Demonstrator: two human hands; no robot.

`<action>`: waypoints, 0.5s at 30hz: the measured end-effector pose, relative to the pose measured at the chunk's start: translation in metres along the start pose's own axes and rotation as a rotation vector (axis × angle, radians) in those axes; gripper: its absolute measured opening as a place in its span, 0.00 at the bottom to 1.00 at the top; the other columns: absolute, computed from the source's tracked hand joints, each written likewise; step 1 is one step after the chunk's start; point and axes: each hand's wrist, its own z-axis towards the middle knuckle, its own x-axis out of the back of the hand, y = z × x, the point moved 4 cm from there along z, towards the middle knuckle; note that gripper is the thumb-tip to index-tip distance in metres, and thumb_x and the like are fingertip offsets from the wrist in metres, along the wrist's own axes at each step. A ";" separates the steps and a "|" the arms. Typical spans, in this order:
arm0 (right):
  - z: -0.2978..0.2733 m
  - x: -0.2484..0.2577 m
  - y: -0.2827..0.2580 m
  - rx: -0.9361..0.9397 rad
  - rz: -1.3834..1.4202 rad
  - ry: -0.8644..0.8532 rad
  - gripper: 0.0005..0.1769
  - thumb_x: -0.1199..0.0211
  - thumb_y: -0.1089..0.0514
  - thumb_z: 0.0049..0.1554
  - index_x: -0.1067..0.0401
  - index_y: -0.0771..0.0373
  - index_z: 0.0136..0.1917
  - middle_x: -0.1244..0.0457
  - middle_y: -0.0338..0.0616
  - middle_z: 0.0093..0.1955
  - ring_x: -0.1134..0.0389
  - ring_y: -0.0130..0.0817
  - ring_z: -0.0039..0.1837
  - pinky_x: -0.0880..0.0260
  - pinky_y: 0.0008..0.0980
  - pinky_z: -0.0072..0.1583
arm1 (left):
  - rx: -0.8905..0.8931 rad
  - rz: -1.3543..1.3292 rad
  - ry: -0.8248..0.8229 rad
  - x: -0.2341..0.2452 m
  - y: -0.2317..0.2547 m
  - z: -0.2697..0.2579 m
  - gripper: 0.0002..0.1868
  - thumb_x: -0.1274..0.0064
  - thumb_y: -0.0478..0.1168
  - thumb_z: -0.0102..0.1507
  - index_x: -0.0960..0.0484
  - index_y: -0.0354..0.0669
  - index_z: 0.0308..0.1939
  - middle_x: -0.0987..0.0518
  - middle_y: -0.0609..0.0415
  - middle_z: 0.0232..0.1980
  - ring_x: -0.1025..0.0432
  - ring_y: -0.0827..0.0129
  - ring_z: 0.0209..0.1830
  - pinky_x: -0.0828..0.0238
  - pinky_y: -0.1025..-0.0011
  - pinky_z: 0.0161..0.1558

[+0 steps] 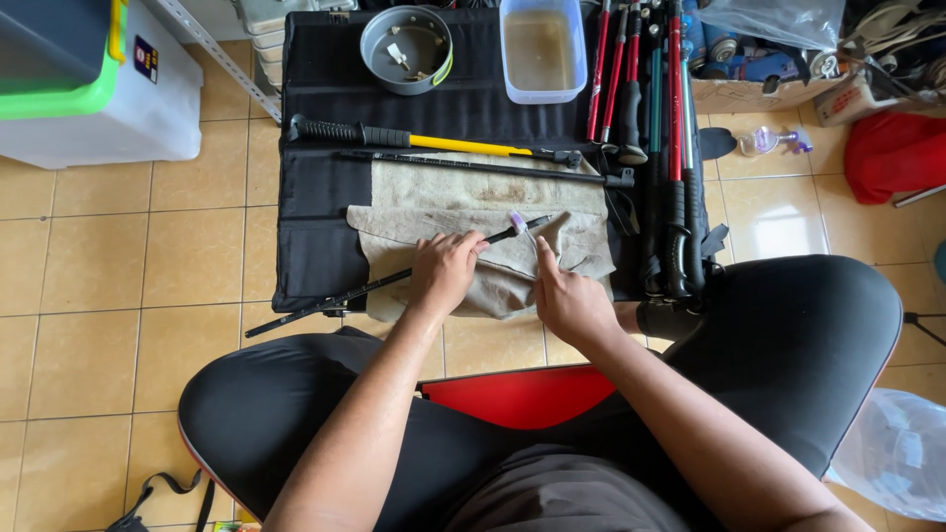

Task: Cleaning and maintaining trekking pole segments using a brush, cleaning solution, and a cloth.

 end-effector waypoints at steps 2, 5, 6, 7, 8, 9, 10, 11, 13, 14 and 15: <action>-0.009 0.011 -0.002 -0.007 0.011 -0.018 0.33 0.56 0.52 0.61 0.48 0.54 0.79 0.31 0.58 0.35 0.27 0.65 0.37 0.26 0.60 0.43 | 0.012 0.021 0.006 -0.002 -0.006 0.000 0.11 0.58 0.54 0.72 0.21 0.61 0.46 0.19 0.57 0.34 0.21 0.60 0.41 0.27 0.59 0.45; -0.016 0.006 0.000 -0.002 -0.020 -0.022 0.33 0.57 0.52 0.61 0.48 0.53 0.79 0.31 0.57 0.36 0.27 0.64 0.37 0.25 0.59 0.43 | 0.025 0.013 0.003 -0.001 -0.006 0.000 0.12 0.59 0.54 0.73 0.21 0.61 0.46 0.19 0.57 0.34 0.21 0.60 0.40 0.27 0.59 0.45; -0.017 0.002 0.002 0.011 -0.060 -0.008 0.33 0.56 0.52 0.61 0.49 0.53 0.80 0.31 0.54 0.36 0.27 0.62 0.36 0.25 0.57 0.43 | 0.026 -0.013 -0.008 0.000 -0.004 0.000 0.12 0.59 0.54 0.73 0.20 0.61 0.47 0.19 0.57 0.34 0.21 0.60 0.41 0.28 0.60 0.45; -0.015 0.003 0.000 0.008 -0.061 -0.008 0.33 0.56 0.52 0.61 0.49 0.53 0.80 0.31 0.54 0.36 0.27 0.62 0.36 0.25 0.57 0.43 | 0.024 -0.015 -0.008 0.005 0.002 0.000 0.12 0.59 0.54 0.73 0.20 0.61 0.47 0.19 0.57 0.34 0.21 0.60 0.41 0.28 0.60 0.45; -0.012 0.004 -0.002 0.009 -0.062 0.003 0.33 0.56 0.54 0.61 0.48 0.54 0.79 0.30 0.55 0.36 0.27 0.62 0.36 0.24 0.56 0.43 | -0.007 -0.022 -0.014 0.009 0.010 0.000 0.12 0.59 0.53 0.73 0.20 0.61 0.47 0.19 0.57 0.34 0.21 0.60 0.41 0.29 0.60 0.46; -0.010 0.006 -0.004 0.008 -0.063 0.015 0.33 0.55 0.55 0.61 0.47 0.56 0.79 0.30 0.55 0.37 0.26 0.61 0.36 0.24 0.55 0.42 | -0.041 -0.029 -0.021 0.014 0.017 0.000 0.12 0.59 0.52 0.73 0.19 0.60 0.48 0.19 0.56 0.34 0.21 0.59 0.42 0.29 0.60 0.46; -0.007 0.000 0.000 0.003 -0.063 0.016 0.33 0.55 0.55 0.61 0.47 0.56 0.79 0.30 0.55 0.37 0.26 0.61 0.36 0.24 0.55 0.42 | -0.045 -0.031 -0.023 0.011 0.018 -0.001 0.12 0.59 0.52 0.73 0.19 0.60 0.48 0.19 0.56 0.34 0.21 0.59 0.42 0.29 0.60 0.46; -0.003 -0.005 0.004 0.004 -0.045 0.016 0.33 0.55 0.55 0.61 0.47 0.55 0.79 0.30 0.55 0.37 0.27 0.62 0.37 0.24 0.56 0.42 | -0.051 -0.026 -0.015 0.009 0.018 -0.001 0.11 0.58 0.52 0.73 0.20 0.61 0.47 0.19 0.56 0.34 0.21 0.59 0.42 0.29 0.60 0.46; -0.002 -0.001 0.005 0.007 -0.025 0.019 0.33 0.55 0.54 0.61 0.47 0.55 0.79 0.30 0.55 0.38 0.27 0.63 0.37 0.25 0.57 0.42 | -0.059 -0.019 -0.004 0.003 0.012 0.000 0.11 0.57 0.53 0.72 0.20 0.61 0.47 0.19 0.56 0.34 0.21 0.59 0.42 0.29 0.59 0.46; -0.005 0.007 0.001 -0.008 0.006 0.016 0.32 0.56 0.54 0.61 0.48 0.55 0.79 0.30 0.57 0.38 0.27 0.64 0.37 0.25 0.59 0.43 | -0.028 -0.012 -0.005 -0.002 0.005 0.001 0.11 0.58 0.53 0.72 0.20 0.61 0.47 0.20 0.57 0.34 0.21 0.59 0.42 0.28 0.59 0.45; -0.009 0.015 -0.002 -0.020 0.037 0.008 0.32 0.57 0.54 0.62 0.48 0.54 0.79 0.31 0.59 0.38 0.27 0.66 0.37 0.26 0.60 0.43 | 0.008 -0.007 -0.007 -0.007 -0.002 0.000 0.12 0.59 0.54 0.73 0.20 0.61 0.47 0.20 0.57 0.34 0.21 0.59 0.41 0.28 0.59 0.45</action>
